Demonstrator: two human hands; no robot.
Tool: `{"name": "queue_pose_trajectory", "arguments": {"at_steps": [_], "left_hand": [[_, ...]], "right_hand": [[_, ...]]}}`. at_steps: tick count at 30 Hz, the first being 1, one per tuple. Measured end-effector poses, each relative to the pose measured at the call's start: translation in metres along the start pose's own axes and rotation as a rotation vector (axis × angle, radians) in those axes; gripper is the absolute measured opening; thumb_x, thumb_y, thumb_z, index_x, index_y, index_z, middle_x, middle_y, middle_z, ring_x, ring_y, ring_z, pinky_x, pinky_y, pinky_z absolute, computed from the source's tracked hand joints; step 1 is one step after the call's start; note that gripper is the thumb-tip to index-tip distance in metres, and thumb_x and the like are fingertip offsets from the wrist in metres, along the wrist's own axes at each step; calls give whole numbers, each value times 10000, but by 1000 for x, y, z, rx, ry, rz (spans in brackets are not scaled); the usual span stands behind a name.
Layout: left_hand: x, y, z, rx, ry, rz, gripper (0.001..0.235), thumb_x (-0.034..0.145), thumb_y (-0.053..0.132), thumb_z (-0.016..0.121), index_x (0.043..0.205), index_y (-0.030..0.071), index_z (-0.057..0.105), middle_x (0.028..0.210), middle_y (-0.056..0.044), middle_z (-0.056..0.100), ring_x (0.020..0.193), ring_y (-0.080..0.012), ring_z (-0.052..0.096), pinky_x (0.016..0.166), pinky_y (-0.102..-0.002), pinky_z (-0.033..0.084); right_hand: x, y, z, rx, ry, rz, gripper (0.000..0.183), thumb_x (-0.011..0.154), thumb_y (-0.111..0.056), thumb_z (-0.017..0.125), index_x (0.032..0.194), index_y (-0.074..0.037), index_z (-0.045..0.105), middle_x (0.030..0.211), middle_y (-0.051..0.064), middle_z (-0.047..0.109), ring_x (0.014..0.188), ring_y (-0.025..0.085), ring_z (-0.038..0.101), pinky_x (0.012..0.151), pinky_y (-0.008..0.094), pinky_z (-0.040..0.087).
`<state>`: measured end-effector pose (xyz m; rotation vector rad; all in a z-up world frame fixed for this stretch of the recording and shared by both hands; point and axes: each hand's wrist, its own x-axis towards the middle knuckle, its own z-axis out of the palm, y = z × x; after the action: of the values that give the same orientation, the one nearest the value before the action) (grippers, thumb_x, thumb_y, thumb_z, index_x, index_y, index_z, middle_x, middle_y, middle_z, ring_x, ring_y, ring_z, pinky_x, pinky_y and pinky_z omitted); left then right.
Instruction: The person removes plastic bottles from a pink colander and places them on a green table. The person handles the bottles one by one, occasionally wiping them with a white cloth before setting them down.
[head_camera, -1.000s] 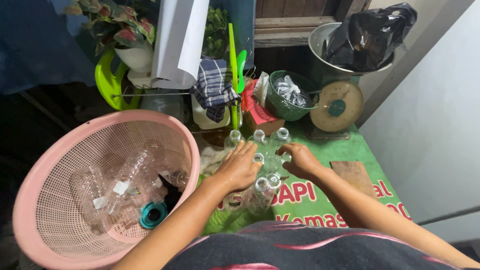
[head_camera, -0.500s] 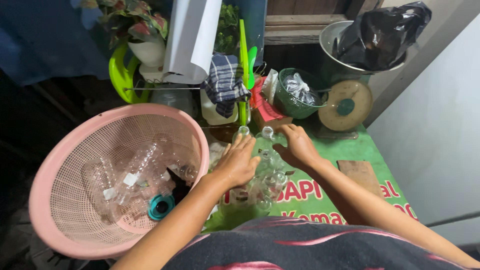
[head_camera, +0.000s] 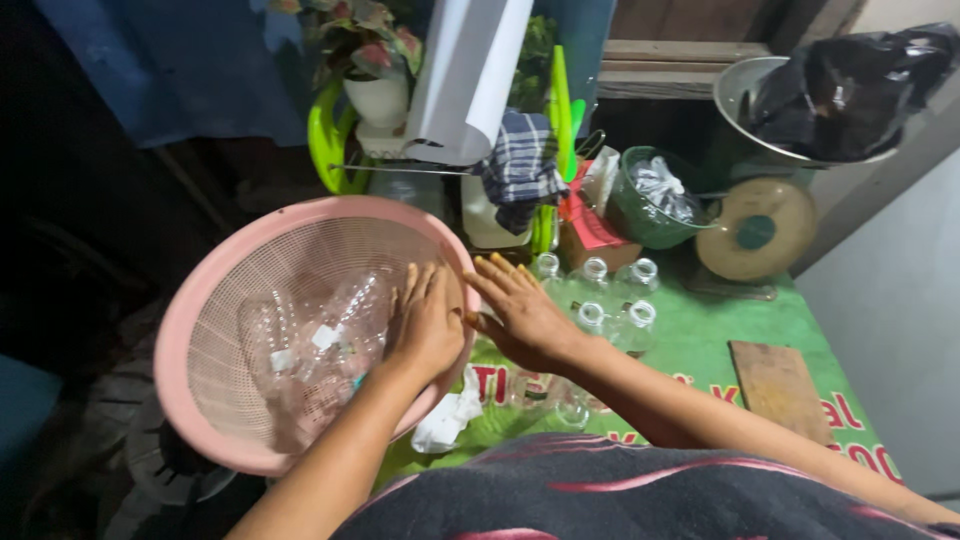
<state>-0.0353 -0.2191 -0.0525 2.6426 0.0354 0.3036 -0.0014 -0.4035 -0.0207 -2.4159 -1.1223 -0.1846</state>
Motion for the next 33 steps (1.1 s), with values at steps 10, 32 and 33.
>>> {"name": "queue_pose_trajectory", "arguments": {"at_steps": [10,32,33], "left_hand": [[-20,-74,-48,194,-214,-435,819,851,287,743,1547,132,339,1666,-108,235,1559,-289,164,1256,-500,146],[-13,-217,26,-137,-112,-581,683,818,160,722,1447,82,469,1209,-246,670,1135,-409,662,979,-485,543],[-12,-219,30,-210,-63,-577,667,774,153,752,1388,65,505,1173,-234,667,1088,-394,665,946,-476,551]], "right_hand": [[12,-28,47,-28,-252,-13,640,1010,-451,513,1532,-95,409,1618,195,329,1528,371,222,1235,510,133],[20,-40,54,-4,-367,95,390,889,-413,674,1163,-140,725,1250,84,686,1282,280,569,1244,556,121],[20,-39,54,-2,-365,102,389,887,-412,677,1161,-141,725,1246,84,688,1276,278,576,1245,554,123]]}}
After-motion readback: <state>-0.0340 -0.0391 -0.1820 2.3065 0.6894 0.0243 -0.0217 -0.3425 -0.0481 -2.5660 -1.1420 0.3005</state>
